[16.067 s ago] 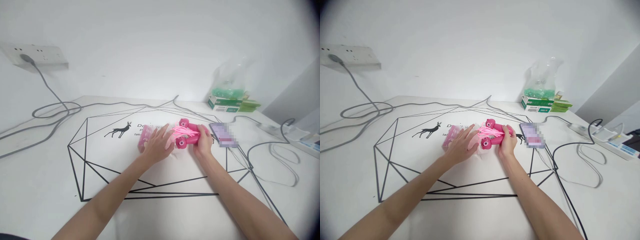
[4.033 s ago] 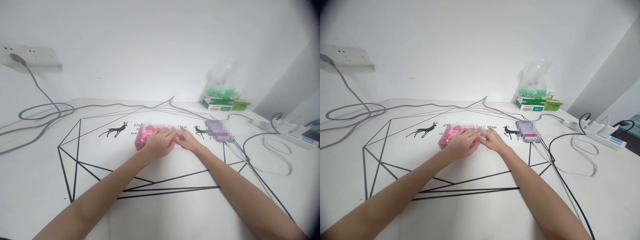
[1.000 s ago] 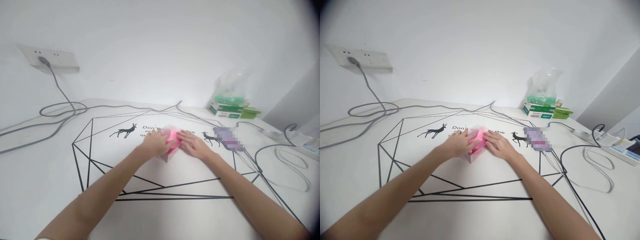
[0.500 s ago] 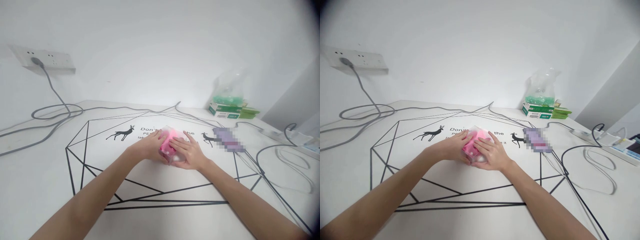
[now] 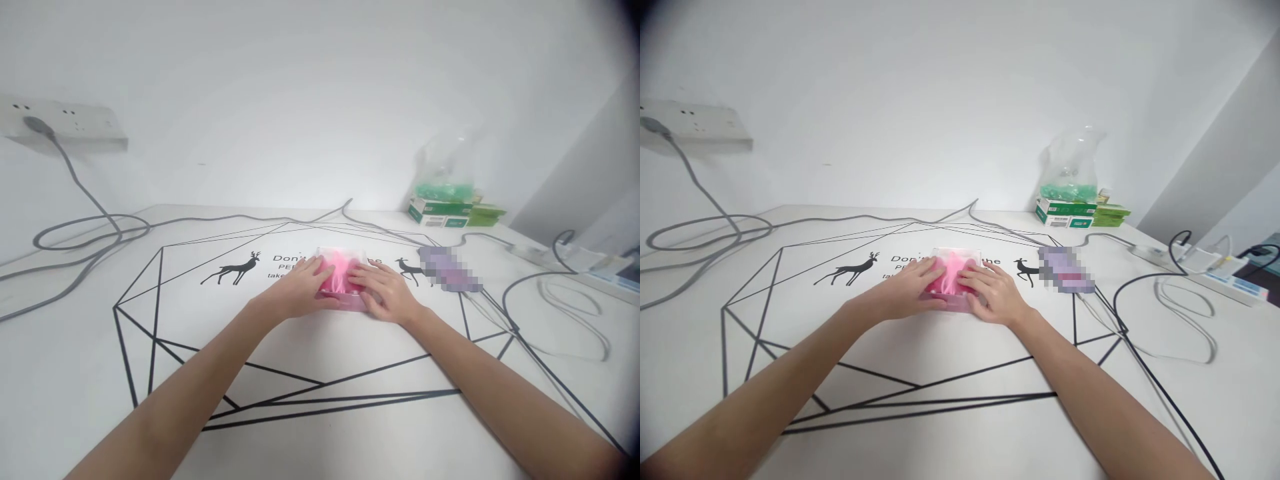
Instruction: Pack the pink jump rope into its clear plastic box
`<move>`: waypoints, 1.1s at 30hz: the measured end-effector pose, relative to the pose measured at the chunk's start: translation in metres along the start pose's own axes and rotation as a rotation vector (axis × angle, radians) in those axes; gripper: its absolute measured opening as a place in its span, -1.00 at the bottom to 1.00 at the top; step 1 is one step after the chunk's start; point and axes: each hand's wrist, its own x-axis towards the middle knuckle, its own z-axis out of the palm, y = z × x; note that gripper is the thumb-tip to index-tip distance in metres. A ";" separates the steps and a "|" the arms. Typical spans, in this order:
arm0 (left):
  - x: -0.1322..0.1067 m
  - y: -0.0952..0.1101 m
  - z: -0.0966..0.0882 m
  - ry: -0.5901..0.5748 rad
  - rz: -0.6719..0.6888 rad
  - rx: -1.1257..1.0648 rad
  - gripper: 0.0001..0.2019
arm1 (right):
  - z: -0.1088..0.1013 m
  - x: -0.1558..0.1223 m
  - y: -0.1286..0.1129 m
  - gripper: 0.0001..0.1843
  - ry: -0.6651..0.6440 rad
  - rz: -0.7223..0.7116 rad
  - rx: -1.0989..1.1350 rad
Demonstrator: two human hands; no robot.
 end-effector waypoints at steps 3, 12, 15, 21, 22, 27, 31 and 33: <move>0.004 -0.007 0.024 0.131 0.044 0.075 -0.26 | 0.000 0.002 -0.001 -0.60 -0.021 -0.004 -0.055; 0.009 -0.005 0.047 0.298 0.019 0.099 -0.24 | 0.004 0.001 0.001 -0.58 0.032 0.055 -0.006; 0.010 -0.003 0.051 0.315 -0.012 0.085 -0.24 | 0.005 0.000 0.000 -0.57 0.057 0.066 0.018; 0.011 0.002 0.049 0.237 -0.091 0.075 -0.18 | 0.002 -0.001 -0.001 -0.62 0.040 0.106 0.026; 0.010 0.003 0.045 0.210 -0.099 0.078 -0.21 | 0.001 -0.001 -0.001 -0.62 0.025 0.130 0.008; -0.002 -0.009 0.025 0.126 -0.156 -0.027 -0.43 | 0.000 -0.002 -0.001 -0.57 -0.009 0.313 -0.087; -0.015 -0.033 0.033 0.270 -0.330 0.018 -0.46 | 0.000 -0.005 0.000 -0.54 -0.014 0.483 -0.154; -0.020 -0.041 0.042 0.271 -0.382 0.080 -0.46 | 0.001 -0.007 0.001 -0.54 -0.070 0.566 -0.182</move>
